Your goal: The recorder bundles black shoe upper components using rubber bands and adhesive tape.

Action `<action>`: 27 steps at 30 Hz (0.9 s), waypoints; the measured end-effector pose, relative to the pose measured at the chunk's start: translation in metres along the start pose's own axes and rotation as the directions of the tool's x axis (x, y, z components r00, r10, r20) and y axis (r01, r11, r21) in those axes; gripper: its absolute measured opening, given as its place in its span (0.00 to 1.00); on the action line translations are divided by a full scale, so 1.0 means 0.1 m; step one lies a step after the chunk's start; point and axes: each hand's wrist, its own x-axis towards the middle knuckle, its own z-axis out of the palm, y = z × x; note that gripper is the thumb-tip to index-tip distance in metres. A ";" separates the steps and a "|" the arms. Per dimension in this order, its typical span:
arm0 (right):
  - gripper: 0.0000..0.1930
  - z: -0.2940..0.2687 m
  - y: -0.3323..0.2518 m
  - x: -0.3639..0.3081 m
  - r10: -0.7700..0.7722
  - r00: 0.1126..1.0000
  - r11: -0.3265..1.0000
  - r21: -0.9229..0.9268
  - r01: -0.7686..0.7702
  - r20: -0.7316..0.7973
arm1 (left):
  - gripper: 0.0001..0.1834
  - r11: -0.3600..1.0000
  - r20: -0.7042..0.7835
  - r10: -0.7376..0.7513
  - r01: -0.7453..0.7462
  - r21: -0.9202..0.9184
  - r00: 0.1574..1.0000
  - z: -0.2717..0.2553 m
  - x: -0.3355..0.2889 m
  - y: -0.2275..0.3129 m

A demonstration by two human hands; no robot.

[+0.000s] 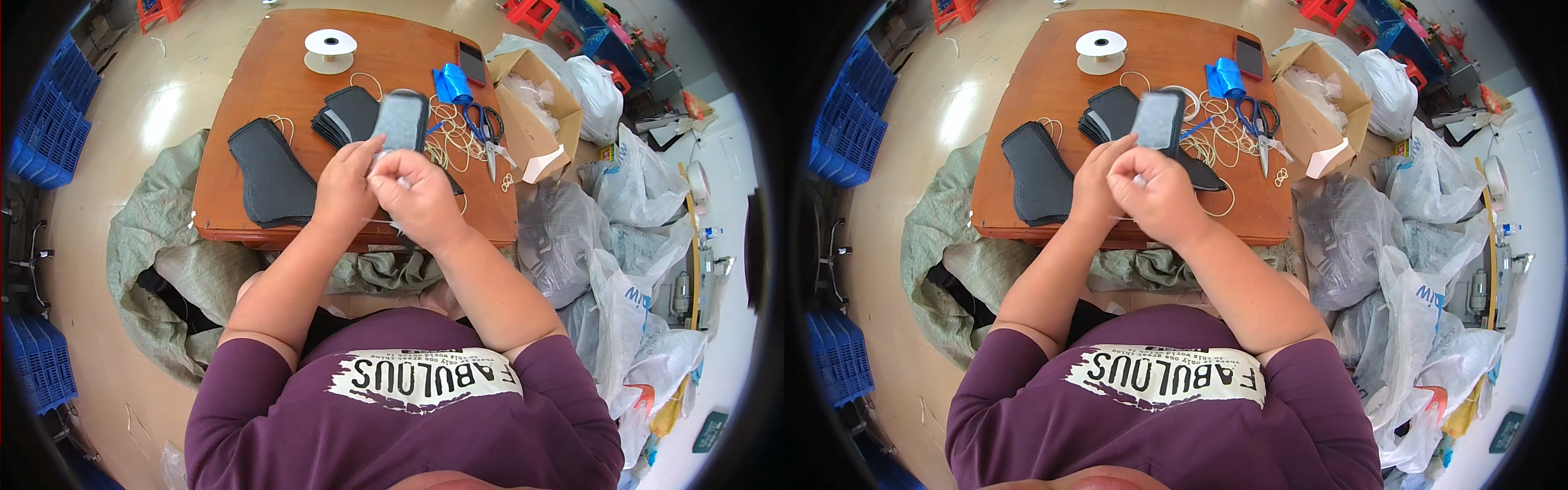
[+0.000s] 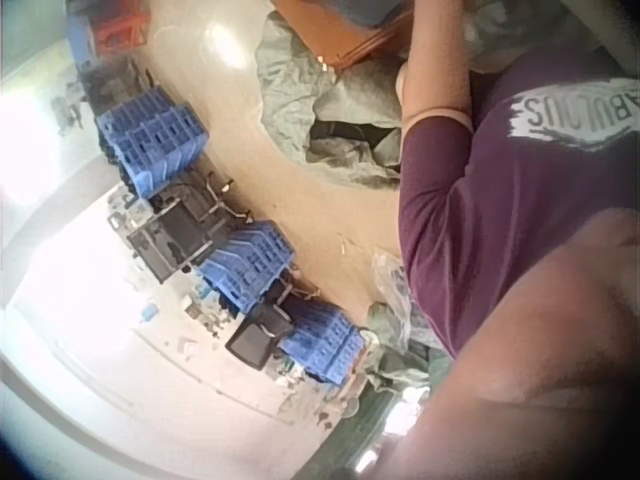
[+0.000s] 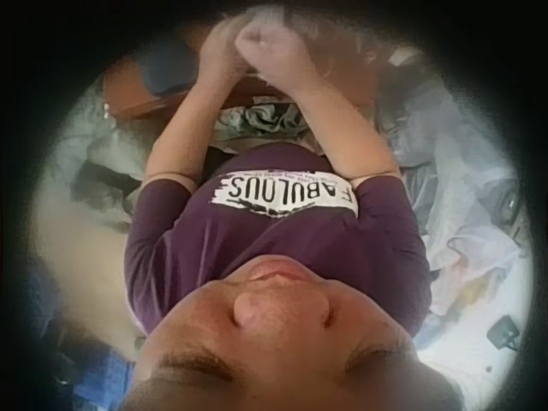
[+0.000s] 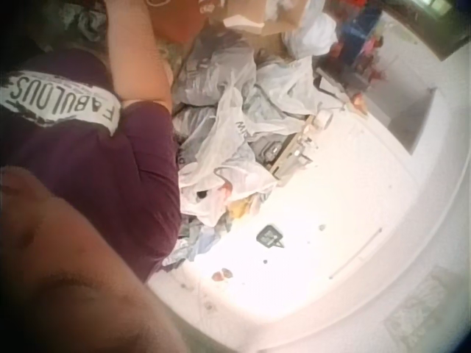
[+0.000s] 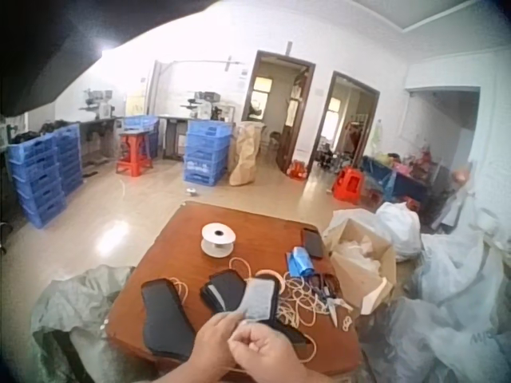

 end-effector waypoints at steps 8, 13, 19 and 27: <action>0.19 -0.19 0.52 -0.07 -0.209 0.964 0.850 -0.517 0.097 -0.164 | 0.17 0.298 0.123 -0.613 0.372 -0.879 0.781 -0.09 0.12 -0.06; 0.18 -0.15 0.42 -0.10 -0.102 0.989 0.835 -0.549 0.025 -0.111 | 0.14 -0.116 0.214 -0.556 0.181 -0.977 0.803 -0.36 0.09 -0.41; 0.28 -0.24 0.34 -0.14 0.081 0.996 0.922 -0.377 -0.087 -0.031 | 0.15 0.220 0.063 -0.557 0.220 -0.951 0.828 -0.61 0.09 -0.15; 0.30 -0.20 0.08 -0.22 0.457 0.885 0.664 0.626 -0.409 0.093 | 0.25 0.805 0.154 0.291 -0.154 -0.572 0.944 -0.32 -0.05 0.15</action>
